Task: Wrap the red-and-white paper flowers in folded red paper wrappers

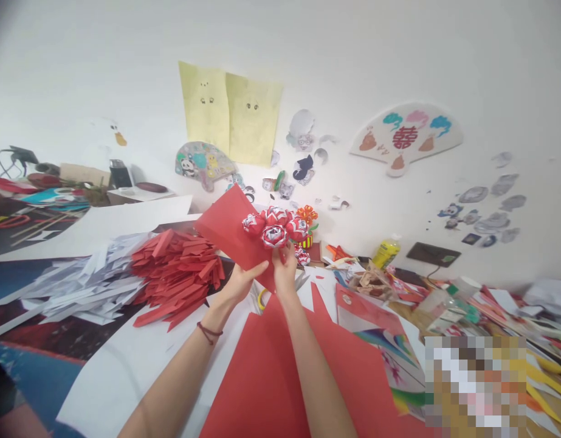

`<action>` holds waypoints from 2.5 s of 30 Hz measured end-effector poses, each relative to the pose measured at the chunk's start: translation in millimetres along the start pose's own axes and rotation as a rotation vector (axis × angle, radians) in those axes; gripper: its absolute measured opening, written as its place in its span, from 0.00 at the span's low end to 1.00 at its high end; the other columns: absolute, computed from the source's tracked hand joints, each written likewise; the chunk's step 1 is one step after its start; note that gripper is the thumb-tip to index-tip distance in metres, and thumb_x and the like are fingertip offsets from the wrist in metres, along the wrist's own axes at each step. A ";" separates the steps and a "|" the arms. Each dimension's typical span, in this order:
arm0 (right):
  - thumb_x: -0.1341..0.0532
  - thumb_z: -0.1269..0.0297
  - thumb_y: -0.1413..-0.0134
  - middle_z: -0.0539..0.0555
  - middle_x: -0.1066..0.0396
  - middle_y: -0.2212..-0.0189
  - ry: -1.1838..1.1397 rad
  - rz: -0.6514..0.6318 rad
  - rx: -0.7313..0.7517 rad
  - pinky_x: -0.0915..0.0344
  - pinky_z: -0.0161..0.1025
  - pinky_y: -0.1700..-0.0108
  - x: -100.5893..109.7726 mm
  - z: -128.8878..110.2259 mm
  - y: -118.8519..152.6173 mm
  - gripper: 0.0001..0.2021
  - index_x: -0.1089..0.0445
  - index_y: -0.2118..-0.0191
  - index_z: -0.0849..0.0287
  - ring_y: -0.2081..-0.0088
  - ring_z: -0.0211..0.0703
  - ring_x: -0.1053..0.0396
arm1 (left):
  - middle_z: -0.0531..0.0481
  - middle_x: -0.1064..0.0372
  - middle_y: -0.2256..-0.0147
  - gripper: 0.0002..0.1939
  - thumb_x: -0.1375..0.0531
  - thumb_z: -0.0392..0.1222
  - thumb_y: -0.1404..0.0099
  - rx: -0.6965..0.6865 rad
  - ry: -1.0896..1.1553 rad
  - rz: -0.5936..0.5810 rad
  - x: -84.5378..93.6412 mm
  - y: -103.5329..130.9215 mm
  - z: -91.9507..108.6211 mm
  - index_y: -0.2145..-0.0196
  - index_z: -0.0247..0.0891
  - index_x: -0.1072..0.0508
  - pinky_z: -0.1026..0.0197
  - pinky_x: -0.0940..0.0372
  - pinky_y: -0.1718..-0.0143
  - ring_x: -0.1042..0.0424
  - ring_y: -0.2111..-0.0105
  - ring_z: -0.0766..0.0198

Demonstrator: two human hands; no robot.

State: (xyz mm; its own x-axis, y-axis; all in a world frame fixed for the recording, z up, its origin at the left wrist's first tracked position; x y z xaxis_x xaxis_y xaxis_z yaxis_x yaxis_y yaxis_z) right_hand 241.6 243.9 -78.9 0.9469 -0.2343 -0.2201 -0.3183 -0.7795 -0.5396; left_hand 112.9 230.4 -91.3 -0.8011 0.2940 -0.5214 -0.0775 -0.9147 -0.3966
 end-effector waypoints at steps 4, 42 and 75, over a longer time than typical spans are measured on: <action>0.37 0.59 0.52 0.54 0.23 0.64 0.071 0.029 0.021 0.36 0.47 0.51 11.4 8.5 -6.2 0.11 0.25 0.63 0.58 0.56 0.51 0.30 | 0.41 0.26 0.51 0.30 0.27 0.47 0.51 0.021 -0.016 0.089 8.9 -3.5 -4.7 0.52 0.35 0.28 0.46 0.36 0.44 0.27 0.50 0.49; 0.38 0.46 0.47 0.54 0.24 0.69 0.189 -0.156 -0.035 0.34 0.41 0.62 14.9 15.9 -18.9 0.19 0.25 0.72 0.58 0.65 0.47 0.28 | 0.47 0.22 0.65 0.11 0.42 0.43 0.35 -0.348 -0.824 0.373 26.5 -25.0 58.1 0.59 0.37 0.23 0.59 0.35 0.62 0.26 0.67 0.56; 0.40 0.52 0.42 0.56 0.23 0.64 0.308 -0.017 0.165 0.32 0.43 0.54 28.2 -31.6 -18.6 0.15 0.22 0.66 0.58 0.57 0.48 0.27 | 0.46 0.33 0.41 0.21 0.47 0.40 0.30 -0.397 -0.519 0.025 -13.3 -10.6 51.6 0.41 0.42 0.31 0.54 0.48 0.34 0.38 0.38 0.56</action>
State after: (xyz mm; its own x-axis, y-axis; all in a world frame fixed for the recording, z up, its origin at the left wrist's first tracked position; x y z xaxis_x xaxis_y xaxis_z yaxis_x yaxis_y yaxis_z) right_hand 275.7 233.4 -49.4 0.9131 -0.4065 0.0320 -0.2820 -0.6863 -0.6704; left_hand 93.8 221.9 -41.1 -0.9899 0.0114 -0.1411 0.0900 -0.7182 -0.6900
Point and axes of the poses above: each hand's wrist, its own y-axis away from the middle knuckle, its own x-axis out of the back of the hand, z = x × y, the point moved 8 cm from there along -y, towards the middle knuckle
